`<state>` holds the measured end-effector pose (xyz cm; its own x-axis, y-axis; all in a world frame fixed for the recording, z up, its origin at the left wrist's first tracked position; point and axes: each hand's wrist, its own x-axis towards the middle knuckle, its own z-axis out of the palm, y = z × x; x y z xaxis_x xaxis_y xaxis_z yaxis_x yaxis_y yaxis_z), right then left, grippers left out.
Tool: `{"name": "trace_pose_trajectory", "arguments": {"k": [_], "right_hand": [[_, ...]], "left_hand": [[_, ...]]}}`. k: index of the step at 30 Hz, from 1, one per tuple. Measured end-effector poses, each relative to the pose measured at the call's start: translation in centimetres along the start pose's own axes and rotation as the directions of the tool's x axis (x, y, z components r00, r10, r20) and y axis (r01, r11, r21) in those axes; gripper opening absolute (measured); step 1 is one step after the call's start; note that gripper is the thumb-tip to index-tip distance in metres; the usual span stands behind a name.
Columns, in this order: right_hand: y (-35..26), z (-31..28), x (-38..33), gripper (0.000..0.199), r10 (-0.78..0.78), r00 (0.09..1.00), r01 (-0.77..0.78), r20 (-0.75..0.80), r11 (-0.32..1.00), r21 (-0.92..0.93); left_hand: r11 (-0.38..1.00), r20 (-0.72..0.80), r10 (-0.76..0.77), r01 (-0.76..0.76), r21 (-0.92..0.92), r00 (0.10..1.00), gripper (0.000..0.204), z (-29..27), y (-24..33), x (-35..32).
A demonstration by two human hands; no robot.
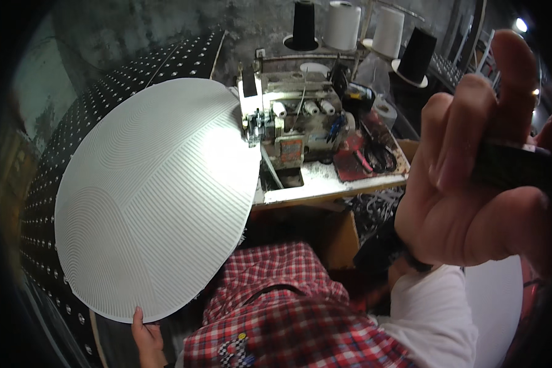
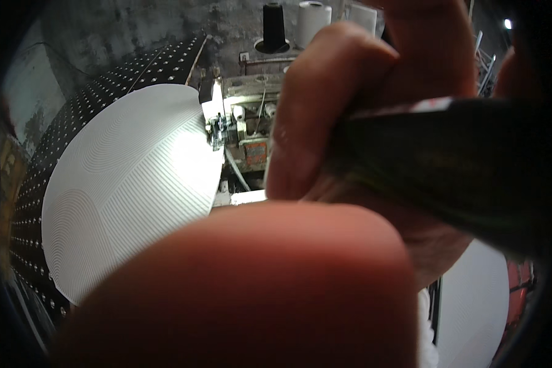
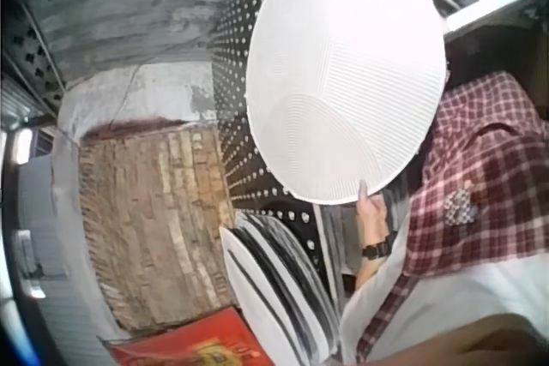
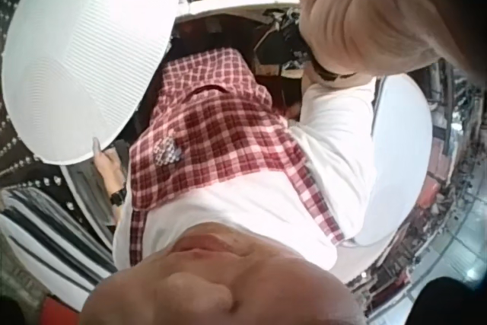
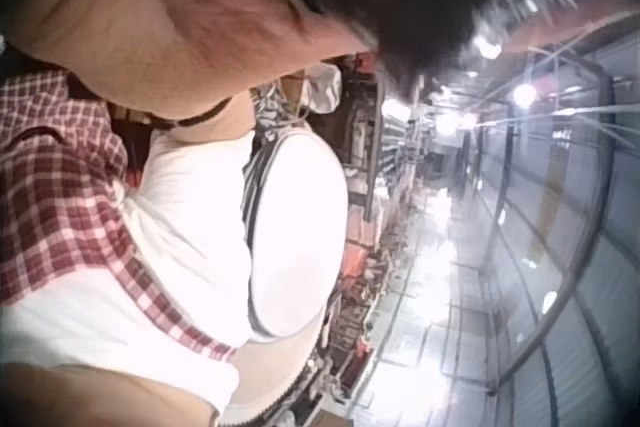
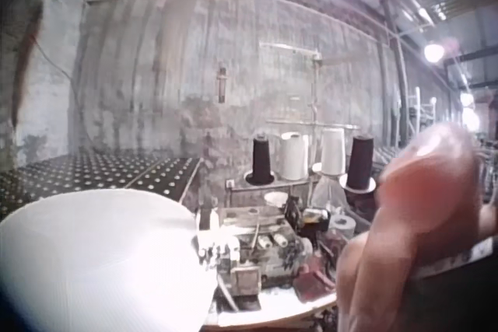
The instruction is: Sewing the edges of circular white pads using an industrial overlock sewing machine and trimming thread with scissors.
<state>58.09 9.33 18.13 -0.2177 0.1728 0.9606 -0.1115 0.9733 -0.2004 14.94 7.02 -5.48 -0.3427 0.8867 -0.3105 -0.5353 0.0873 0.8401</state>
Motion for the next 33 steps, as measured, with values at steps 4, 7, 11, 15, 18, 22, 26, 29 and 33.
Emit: {"name": "trace_pose_trajectory", "arguments": {"k": [4, 7, 11, 15, 18, 22, 26, 29, 33], "right_hand": [[-0.4, 0.5, -0.2, 0.057, -0.044, 0.999, 0.044, 0.032, 0.999, 0.003], [-0.2, 0.3, -0.4, 0.051, -0.042, 0.999, 0.042, 0.005, 0.999, 0.015], [0.0, -0.6, -0.5, 0.043, 0.001, 0.998, -0.001, -0.065, 1.000, 0.002], [0.9, 0.2, -0.5, 0.027, 0.058, 0.967, -0.085, -0.246, 0.991, -0.102], [6.2, -0.2, -6.3, 0.017, 0.245, 0.836, -0.419, -0.491, 0.863, -0.282], [12.3, -0.4, -15.5, 0.038, 0.504, 0.772, -0.598, -0.386, 0.372, -0.710], [12.9, 3.6, -20.2, 0.035, 0.813, 0.461, -0.770, -0.355, 0.169, -0.615], [12.7, 5.0, -21.1, 0.016, 0.857, 0.392, -0.761, -0.334, 0.098, -0.641], [12.1, 4.8, -21.4, 0.020, 0.794, 0.544, -0.642, -0.272, 0.184, -0.744]], "left_hand": [[0.990, 0.093, -0.038, 0.026, 0.136, 0.995, 0.039, -0.9, -0.6, -0.7], [0.997, 0.183, -0.065, 0.055, 0.059, 0.981, 0.045, -1.8, -0.4, 0.0], [0.998, 0.000, 0.042, -0.042, -0.051, 0.999, 0.052, -0.8, 0.9, 2.2], [0.997, 0.044, 0.052, -0.049, -0.063, 0.998, 0.044, 0.7, -0.5, 1.0], [1.000, 0.057, 0.024, -0.023, -0.015, 0.998, 0.038, 1.9, -2.1, 0.4], [0.993, 0.203, -0.053, 0.031, 0.110, 0.978, 0.029, 1.8, -3.1, -0.3], [0.969, 0.445, -0.173, 0.070, 0.238, 0.879, 0.036, 0.6, -2.8, 0.2], [0.976, -0.078, 0.123, -0.135, -0.173, 0.989, 0.039, 1.7, -0.6, 0.3], [0.994, -0.016, 0.083, -0.084, -0.066, 0.996, 0.039, 0.3, -1.6, 0.4]]}}
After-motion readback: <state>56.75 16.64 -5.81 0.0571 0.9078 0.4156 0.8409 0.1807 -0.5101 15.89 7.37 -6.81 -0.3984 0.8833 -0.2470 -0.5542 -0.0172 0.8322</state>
